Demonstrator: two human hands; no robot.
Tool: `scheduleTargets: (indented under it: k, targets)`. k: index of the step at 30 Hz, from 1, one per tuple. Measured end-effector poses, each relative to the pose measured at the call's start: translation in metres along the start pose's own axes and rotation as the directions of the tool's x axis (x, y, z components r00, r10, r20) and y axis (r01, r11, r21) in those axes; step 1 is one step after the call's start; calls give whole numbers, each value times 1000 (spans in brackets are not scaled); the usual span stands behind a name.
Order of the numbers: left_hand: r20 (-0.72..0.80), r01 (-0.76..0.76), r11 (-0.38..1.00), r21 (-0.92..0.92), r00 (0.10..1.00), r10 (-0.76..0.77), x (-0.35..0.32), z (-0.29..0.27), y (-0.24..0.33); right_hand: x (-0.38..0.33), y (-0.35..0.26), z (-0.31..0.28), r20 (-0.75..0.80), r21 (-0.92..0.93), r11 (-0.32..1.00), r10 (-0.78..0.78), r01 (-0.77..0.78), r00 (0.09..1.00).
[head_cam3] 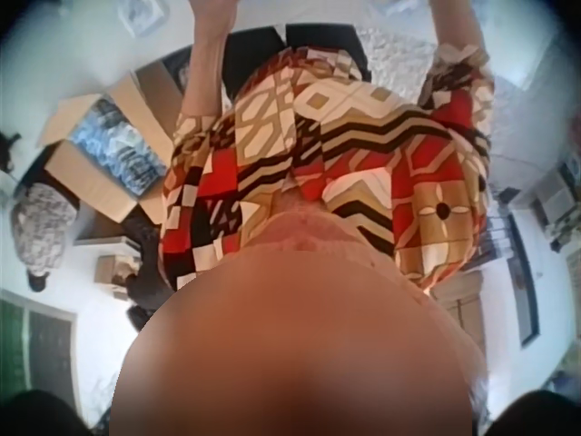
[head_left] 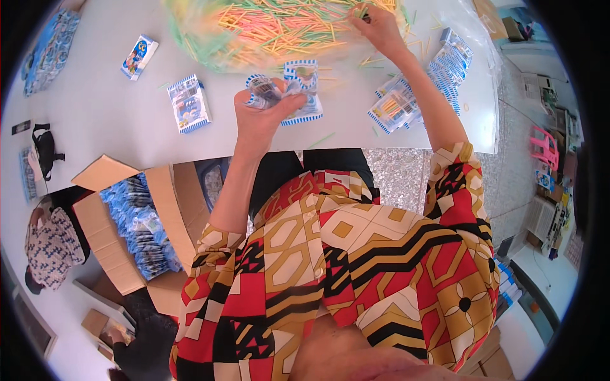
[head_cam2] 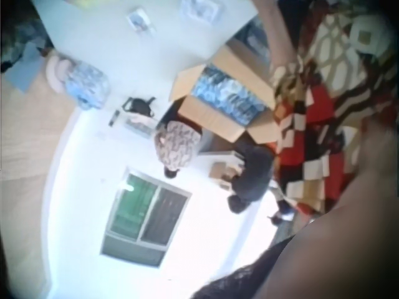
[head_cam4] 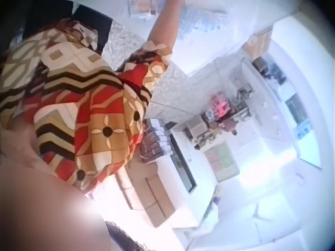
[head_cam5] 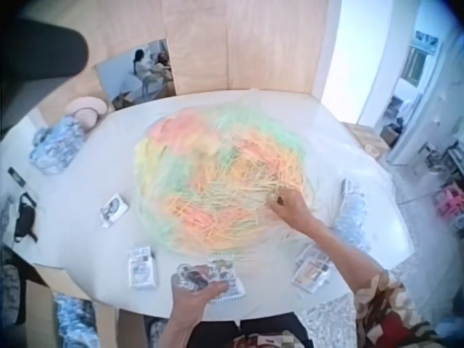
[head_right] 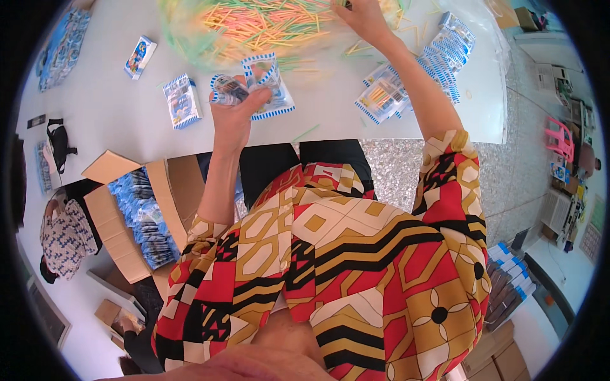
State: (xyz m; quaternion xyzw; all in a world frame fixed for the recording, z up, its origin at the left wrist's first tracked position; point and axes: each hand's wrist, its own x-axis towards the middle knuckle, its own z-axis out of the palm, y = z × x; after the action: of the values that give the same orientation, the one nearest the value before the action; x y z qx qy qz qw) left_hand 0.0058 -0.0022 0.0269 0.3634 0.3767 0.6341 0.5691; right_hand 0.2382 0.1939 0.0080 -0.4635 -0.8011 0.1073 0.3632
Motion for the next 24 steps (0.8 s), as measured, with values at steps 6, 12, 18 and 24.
scheduleTargets:
  k: [6,12,18,24]
  targets:
    - [6,-14,998,66,1000,14,-1,-4,-2,0,-106,-55,204,564,783,175,-262,963]
    - [36,-18,995,99,999,14,1,1,-5,-10,-183,-93,497,728,543,1,-418,868]
    - [56,-19,993,121,998,13,-1,1,-5,-12,-189,-93,536,573,734,1,-364,845]
    - [76,-8,990,142,997,-3,0,3,-2,-12,-192,-90,500,423,895,-98,-144,861]
